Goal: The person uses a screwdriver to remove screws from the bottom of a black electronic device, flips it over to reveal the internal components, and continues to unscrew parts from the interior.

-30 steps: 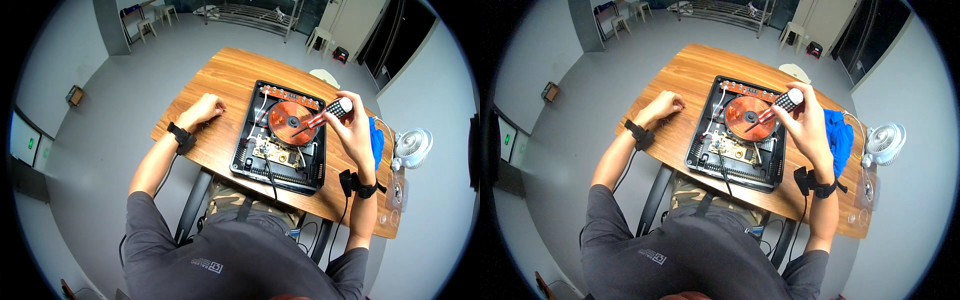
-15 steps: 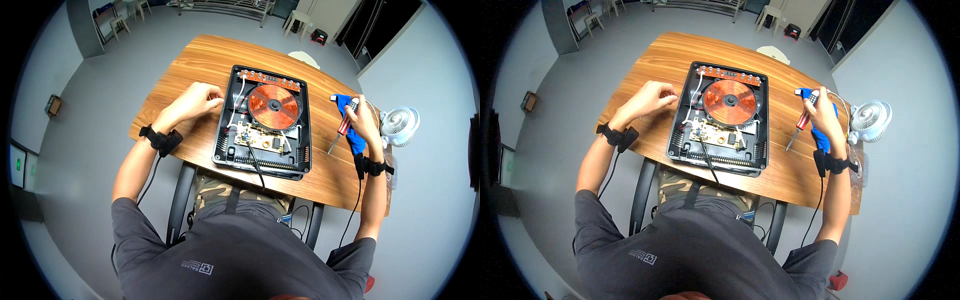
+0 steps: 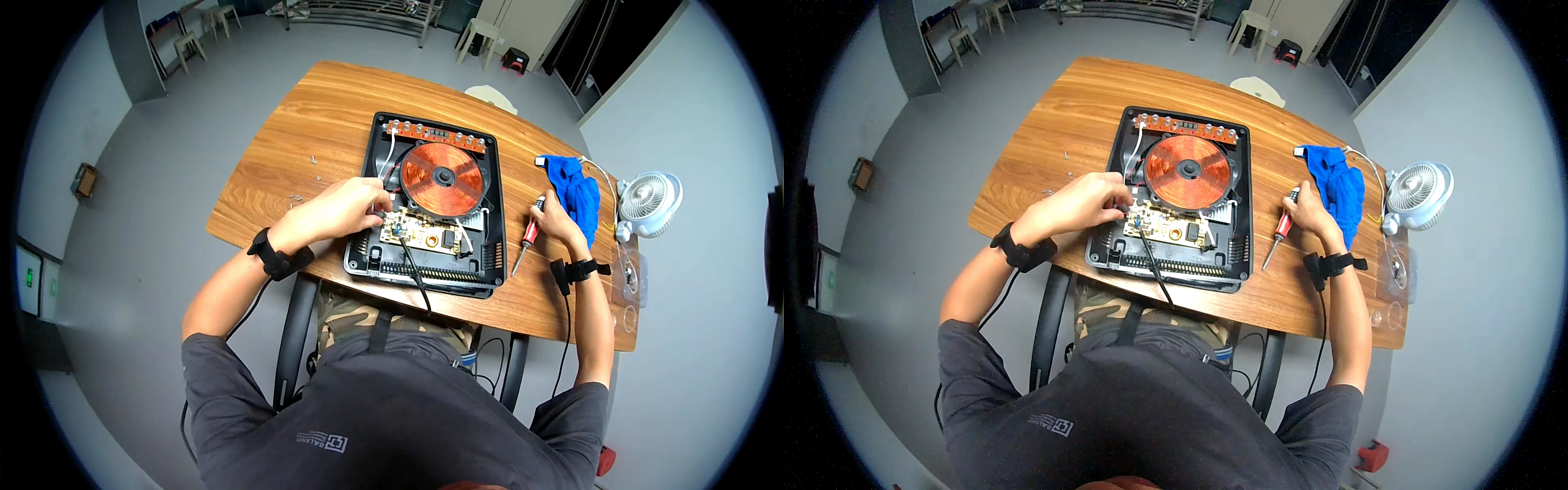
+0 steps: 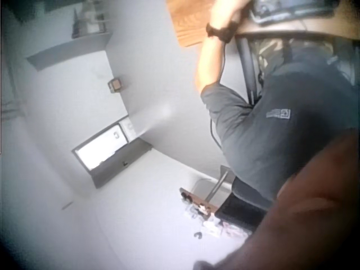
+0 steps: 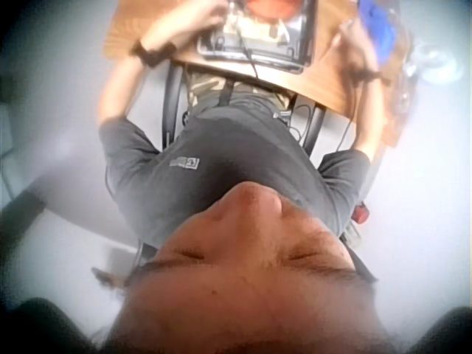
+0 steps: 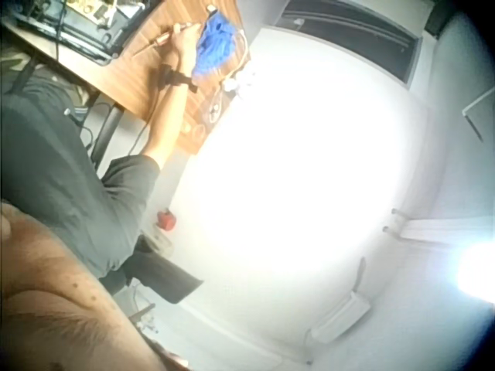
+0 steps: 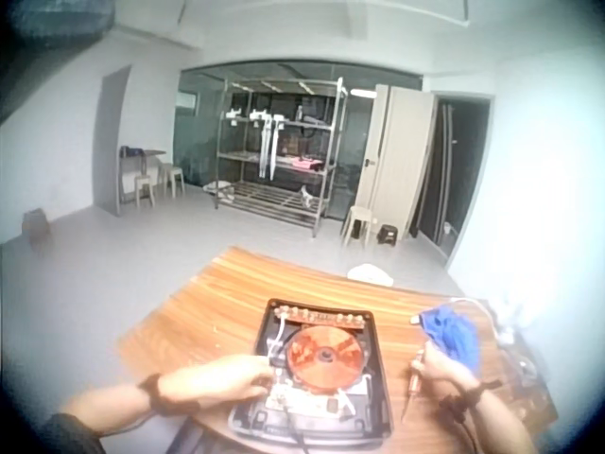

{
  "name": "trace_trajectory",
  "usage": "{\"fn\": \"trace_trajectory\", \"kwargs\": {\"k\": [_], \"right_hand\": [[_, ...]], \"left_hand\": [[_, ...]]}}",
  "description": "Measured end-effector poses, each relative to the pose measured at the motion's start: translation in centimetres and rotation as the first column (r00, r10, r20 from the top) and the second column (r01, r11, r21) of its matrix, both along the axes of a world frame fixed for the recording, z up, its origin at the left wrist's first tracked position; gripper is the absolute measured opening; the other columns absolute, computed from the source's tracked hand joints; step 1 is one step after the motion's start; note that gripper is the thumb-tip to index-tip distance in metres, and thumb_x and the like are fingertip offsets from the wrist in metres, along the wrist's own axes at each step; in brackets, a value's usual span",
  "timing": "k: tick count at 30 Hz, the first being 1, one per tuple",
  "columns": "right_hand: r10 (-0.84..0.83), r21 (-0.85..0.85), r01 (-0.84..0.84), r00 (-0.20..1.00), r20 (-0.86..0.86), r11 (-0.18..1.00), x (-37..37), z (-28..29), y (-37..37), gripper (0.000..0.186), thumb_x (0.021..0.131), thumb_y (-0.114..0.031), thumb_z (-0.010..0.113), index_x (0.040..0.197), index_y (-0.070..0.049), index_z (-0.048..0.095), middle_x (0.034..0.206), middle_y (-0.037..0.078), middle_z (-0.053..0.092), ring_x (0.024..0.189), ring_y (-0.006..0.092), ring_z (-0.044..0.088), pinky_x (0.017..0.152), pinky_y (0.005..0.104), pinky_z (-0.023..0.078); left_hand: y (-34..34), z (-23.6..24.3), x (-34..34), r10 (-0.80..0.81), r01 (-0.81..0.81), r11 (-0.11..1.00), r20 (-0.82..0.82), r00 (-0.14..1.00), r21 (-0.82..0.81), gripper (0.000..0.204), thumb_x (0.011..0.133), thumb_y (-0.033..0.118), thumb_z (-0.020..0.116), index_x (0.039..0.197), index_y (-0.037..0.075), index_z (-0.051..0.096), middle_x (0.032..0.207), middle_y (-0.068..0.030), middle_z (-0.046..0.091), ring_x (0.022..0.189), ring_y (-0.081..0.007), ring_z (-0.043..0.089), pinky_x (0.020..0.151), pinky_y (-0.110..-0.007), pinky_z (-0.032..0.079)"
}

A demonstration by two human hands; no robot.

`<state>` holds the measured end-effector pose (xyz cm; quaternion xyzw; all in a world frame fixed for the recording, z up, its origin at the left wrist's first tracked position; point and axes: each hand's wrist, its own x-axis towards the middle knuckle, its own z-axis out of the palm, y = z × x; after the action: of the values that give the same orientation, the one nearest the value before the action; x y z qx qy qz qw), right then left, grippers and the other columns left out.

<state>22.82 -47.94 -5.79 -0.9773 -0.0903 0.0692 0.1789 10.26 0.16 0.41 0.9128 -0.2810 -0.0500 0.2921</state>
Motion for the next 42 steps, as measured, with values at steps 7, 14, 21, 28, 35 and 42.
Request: {"fn": "trace_trajectory", "kwargs": {"k": [7,14,21,28,35,42], "right_hand": [[-0.052,0.056,0.05,0.997,0.049,0.997,-0.5,-1.6,1.2,0.056,0.092,-0.037,0.072,0.114,0.008,0.046,0.092,0.035,0.068,0.092,0.0483,0.069,0.08,0.0502,0.055],[-0.098,0.045,0.092,0.985,0.145,0.995,-1.3,-2.0,2.7,0.058,0.092,-0.041,0.07,0.113,0.008,0.049,0.094,0.038,0.068,0.093,0.0542,0.068,0.082,0.0562,0.055],[-0.136,0.013,0.135,0.986,0.096,0.991,-1.8,-1.1,3.3,0.061,0.095,-0.048,0.068,0.116,0.007,0.051,0.096,0.038,0.069,0.096,0.0542,0.068,0.084,0.0559,0.055],[-0.079,-0.131,0.099,0.986,0.15,0.986,-2.8,1.9,3.4,0.07,0.093,-0.058,0.069,0.121,0.005,0.057,0.102,0.033,0.071,0.099,0.0474,0.071,0.083,0.0519,0.057],[0.469,-0.056,-0.492,0.78,0.415,0.869,-7.8,10.4,11.3,0.024,0.096,-0.021,0.069,0.111,-0.002,0.068,0.112,0.014,0.067,0.108,0.0351,0.064,0.092,0.0438,0.053],[0.878,-0.103,-0.88,0.44,0.19,0.464,-9.0,9.2,19.4,0.051,0.103,-0.044,0.059,0.132,-0.002,0.065,0.141,0.013,0.061,0.116,0.0328,0.054,0.106,0.0439,0.046]], "left_hand": [[-0.3,-0.3,0.0,0.01,-0.011,1.0,-0.001,1.0,-0.028,0.022,0.085,0.008,0.078,0.104,-0.001,0.072,0.102,-0.015,0.063,0.093,-0.0336,0.067,0.082,-0.043,0.055],[-0.4,-1.0,-0.1,0.016,-0.011,0.996,0.067,0.998,-0.085,0.018,0.087,0.008,0.076,0.101,-0.002,0.072,0.094,-0.015,0.063,0.082,-0.0306,0.067,0.075,-0.041,0.055],[-0.4,-1.2,0.0,0.007,-0.001,0.997,0.082,0.997,-0.079,0.015,0.089,0.008,0.074,0.099,-0.002,0.072,0.093,-0.0163,0.063,0.082,-0.0324,0.067,0.075,-0.042,0.055],[-0.1,-1.2,0.0,0.016,-0.012,0.998,0.059,0.998,-0.066,0.014,0.09,0.01,0.073,0.099,-0.001,0.072,0.1,-0.0169,0.064,0.095,-0.0377,0.066,0.083,-0.045,0.055],[-0.1,-1.7,0.2,0.036,-0.034,0.999,0.115,0.993,-0.023,0.015,0.088,0.008,0.076,0.098,-0.002,0.072,0.097,-0.0173,0.064,0.091,-0.0373,0.066,0.081,-0.044,0.054],[-0.3,-2.6,0.7,0.055,-0.054,0.998,0.11,0.992,-0.012,0.013,0.088,0.01,0.076,0.093,-0.001,0.073,0.095,-0.0173,0.066,0.092,-0.0378,0.066,0.081,-0.045,0.055]]}}
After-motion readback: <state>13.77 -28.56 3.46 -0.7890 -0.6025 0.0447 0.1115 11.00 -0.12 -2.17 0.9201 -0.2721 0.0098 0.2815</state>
